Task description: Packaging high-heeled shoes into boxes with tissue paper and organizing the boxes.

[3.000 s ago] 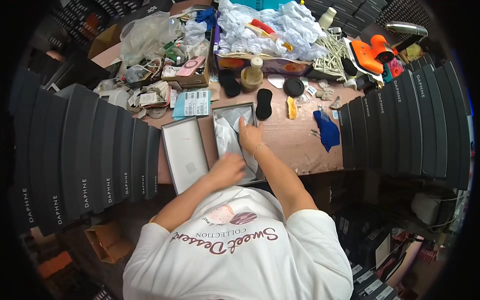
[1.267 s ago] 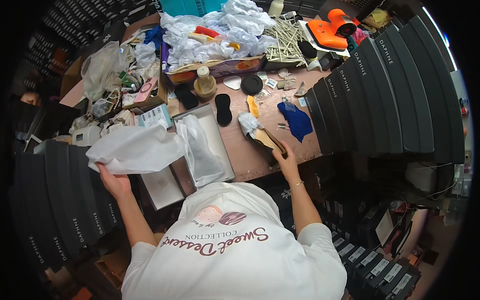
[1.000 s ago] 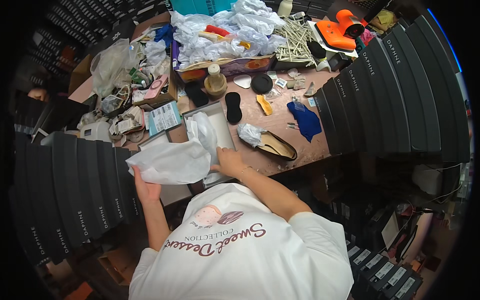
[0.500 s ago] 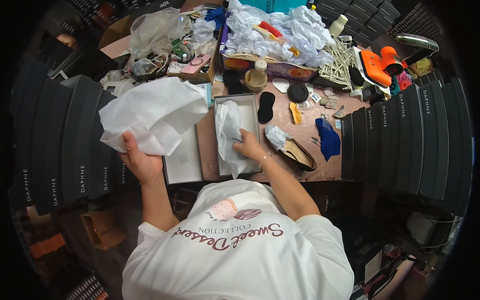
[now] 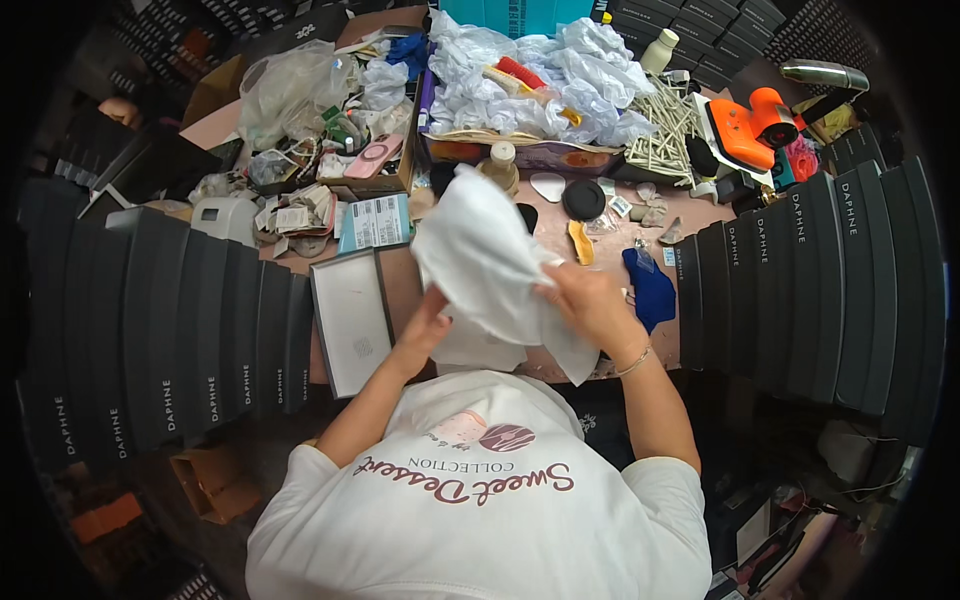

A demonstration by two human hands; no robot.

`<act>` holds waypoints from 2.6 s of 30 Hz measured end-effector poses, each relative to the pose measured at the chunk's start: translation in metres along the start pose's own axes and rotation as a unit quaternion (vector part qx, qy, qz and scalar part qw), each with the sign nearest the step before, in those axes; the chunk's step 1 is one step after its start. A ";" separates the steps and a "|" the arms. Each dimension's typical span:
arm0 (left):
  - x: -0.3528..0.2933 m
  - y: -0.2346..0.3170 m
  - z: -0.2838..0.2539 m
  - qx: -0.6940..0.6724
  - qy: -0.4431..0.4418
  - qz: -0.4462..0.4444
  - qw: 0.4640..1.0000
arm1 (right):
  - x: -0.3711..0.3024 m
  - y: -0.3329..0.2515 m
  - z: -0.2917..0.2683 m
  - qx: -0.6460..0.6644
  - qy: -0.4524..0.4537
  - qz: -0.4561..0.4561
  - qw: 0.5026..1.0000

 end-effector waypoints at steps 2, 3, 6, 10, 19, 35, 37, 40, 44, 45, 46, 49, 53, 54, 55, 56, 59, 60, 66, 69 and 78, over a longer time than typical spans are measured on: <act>-0.003 0.036 -0.003 -0.267 0.075 0.057 0.959 | 0.000 -0.026 0.030 -0.100 -0.085 -0.108 0.985; -0.001 0.049 0.002 -0.397 0.104 0.047 0.911 | 0.003 -0.039 0.042 -0.102 -0.115 -0.158 0.975; -0.005 0.051 -0.009 -0.447 0.235 0.095 0.858 | 0.039 -0.051 0.044 -0.147 -0.063 -0.130 0.979; -0.015 0.030 -0.042 -0.456 0.296 0.145 0.827 | 0.043 -0.109 0.105 -0.003 0.031 -0.142 0.989; -0.061 0.090 -0.053 -0.344 0.307 0.227 0.858 | 0.020 -0.025 0.052 0.551 -0.030 -0.002 0.834; -0.113 0.243 -0.076 -0.106 0.448 0.426 0.779 | -0.110 0.036 0.074 0.670 0.037 0.240 0.701; -0.122 0.245 -0.042 0.090 0.478 0.475 0.734 | -0.116 0.035 0.074 0.653 0.098 0.255 0.707; -0.047 0.143 -0.004 0.364 0.194 0.331 0.849 | -0.115 0.032 0.075 0.631 0.169 0.257 0.713; 0.007 -0.064 0.043 0.511 -0.237 -0.156 0.812 | -0.091 0.022 0.086 0.571 0.193 0.213 0.769; 0.014 -0.060 0.041 0.294 -0.187 -0.135 0.927 | -0.085 0.013 0.087 0.547 0.173 0.238 0.784; 0.014 -0.054 0.031 0.055 -0.122 -0.118 0.984 | -0.078 0.006 0.092 0.548 0.140 0.234 0.791; 0.016 -0.024 0.025 -0.443 0.017 -0.050 0.895 | -0.064 -0.003 0.140 0.521 0.050 0.209 0.826; 0.015 -0.089 0.000 -0.383 0.191 -0.123 0.896 | -0.035 0.053 0.106 0.352 0.007 0.163 0.922; 0.015 -0.093 0.002 -0.379 0.204 -0.131 0.893 | -0.029 0.099 0.091 0.330 0.073 0.196 0.920; 0.018 -0.096 0.004 -0.375 0.217 -0.138 0.891 | -0.026 0.152 0.079 0.312 0.132 0.230 0.912; 0.019 -0.099 0.005 -0.371 0.231 -0.142 0.888 | -0.019 0.202 0.066 0.245 0.148 0.264 0.921; 0.022 -0.126 -0.006 -0.325 0.260 -0.167 0.894 | -0.003 0.316 0.046 0.097 0.200 0.316 0.922; 0.023 -0.125 -0.007 -0.291 0.264 -0.158 0.906 | 0.006 0.328 0.044 0.042 0.189 0.321 0.927; 0.011 -0.132 -0.002 -0.269 0.340 -0.164 0.886 | 0.037 0.376 0.069 -0.070 0.039 0.354 0.932; 0.019 -0.108 0.009 -0.224 0.371 -0.188 0.881 | 0.026 0.382 0.063 0.046 0.098 0.224 0.968; 0.007 -0.127 0.019 -0.253 0.365 -0.168 0.880 | 0.104 0.125 0.081 0.474 -0.191 -0.014 0.859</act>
Point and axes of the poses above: each hand's wrist, its own x-axis towards the middle knuckle, its own z-axis out of the palm, y = z × x, the point moved 6 cm from there along x, towards the middle knuckle, and after that the axes turned 12 degrees about -y, right-handed, at the moved point
